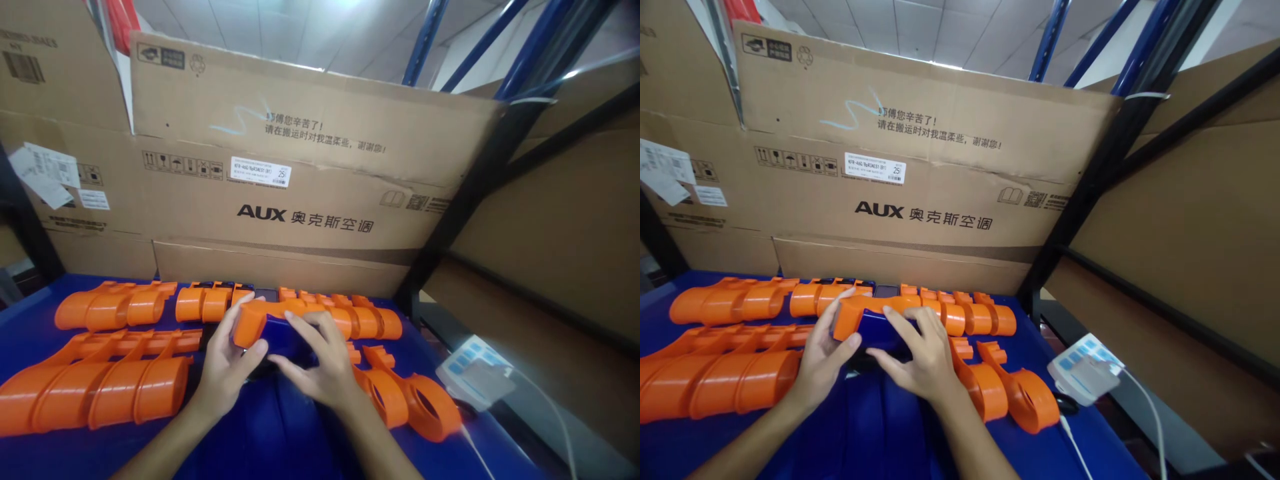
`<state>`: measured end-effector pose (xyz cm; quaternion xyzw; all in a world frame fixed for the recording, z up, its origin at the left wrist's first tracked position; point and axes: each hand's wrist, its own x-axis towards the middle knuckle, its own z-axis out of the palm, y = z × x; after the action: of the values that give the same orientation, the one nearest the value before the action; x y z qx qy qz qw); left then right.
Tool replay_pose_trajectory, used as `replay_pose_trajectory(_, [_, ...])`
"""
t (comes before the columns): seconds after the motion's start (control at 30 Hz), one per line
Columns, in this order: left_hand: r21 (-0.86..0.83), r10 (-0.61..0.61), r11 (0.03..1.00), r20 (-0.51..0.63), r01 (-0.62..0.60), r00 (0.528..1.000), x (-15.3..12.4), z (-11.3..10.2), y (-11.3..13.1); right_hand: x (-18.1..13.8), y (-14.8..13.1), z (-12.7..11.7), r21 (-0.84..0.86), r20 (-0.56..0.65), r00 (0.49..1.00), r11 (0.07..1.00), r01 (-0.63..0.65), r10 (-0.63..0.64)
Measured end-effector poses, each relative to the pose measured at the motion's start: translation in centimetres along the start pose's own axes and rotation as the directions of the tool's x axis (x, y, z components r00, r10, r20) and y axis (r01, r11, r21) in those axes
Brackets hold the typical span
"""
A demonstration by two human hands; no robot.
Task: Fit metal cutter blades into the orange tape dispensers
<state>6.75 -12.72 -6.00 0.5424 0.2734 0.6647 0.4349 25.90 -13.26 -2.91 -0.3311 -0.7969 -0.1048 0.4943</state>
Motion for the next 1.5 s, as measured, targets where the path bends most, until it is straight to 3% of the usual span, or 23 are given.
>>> replay_pose_trajectory(0.2, [0.124,-0.016,0.992,-0.119,0.031,0.993,0.2,0.0,0.4,-0.1,0.3,0.3,-0.029,0.001,0.998,0.998,0.056,-0.056])
replay_pose_trajectory(0.57, [0.125,-0.032,0.991,-0.157,0.052,0.987,0.1,-0.6,-0.9,-0.2,0.1,0.3,0.006,0.025,0.999,0.999,0.048,-0.048])
replay_pose_trajectory(0.93, [0.055,-0.045,0.997,-0.113,0.052,0.993,0.3,-0.6,-1.0,-0.1,-0.2,0.2,-0.004,0.04,0.999,1.0,0.018,-0.018])
replay_pose_trajectory(1.07, [-0.094,-0.002,0.996,0.035,0.006,0.999,0.0,-0.5,-0.6,-0.1,-0.2,0.4,0.031,0.022,0.994,0.994,-0.107,0.107])
replay_pose_trajectory(1.13, [-0.147,0.038,0.989,0.124,-0.019,0.992,-0.1,-0.5,-0.3,-0.1,-0.1,0.7,0.082,-0.024,0.969,0.967,-0.243,0.246])
replay_pose_trajectory(1.2, [-0.096,0.095,0.992,0.162,-0.08,0.982,-0.2,-0.6,-0.1,-0.2,0.1,1.1,0.189,-0.051,0.908,0.897,-0.4,0.415])
replay_pose_trajectory(1.3, [0.157,0.214,0.954,0.235,-0.254,0.948,-0.5,-0.7,0.2,-0.3,0.5,1.7,0.384,-0.024,0.756,0.704,-0.598,0.655])
replay_pose_trajectory(1.37, [0.344,0.285,0.846,0.352,-0.407,0.891,-0.6,-0.6,0.4,-0.5,0.8,2.1,0.473,0.038,0.662,0.57,-0.672,0.749])
replay_pose_trajectory(1.43, [0.46,0.324,0.712,0.455,-0.53,0.83,-0.8,-0.5,0.6,-0.7,1.1,2.4,0.515,0.104,0.636,0.506,-0.692,0.765])
replay_pose_trajectory(1.5, [0.524,0.341,0.623,0.487,-0.581,0.804,-0.9,-0.3,0.7,-1.1,1.4,2.8,0.531,0.137,0.658,0.506,-0.68,0.74])
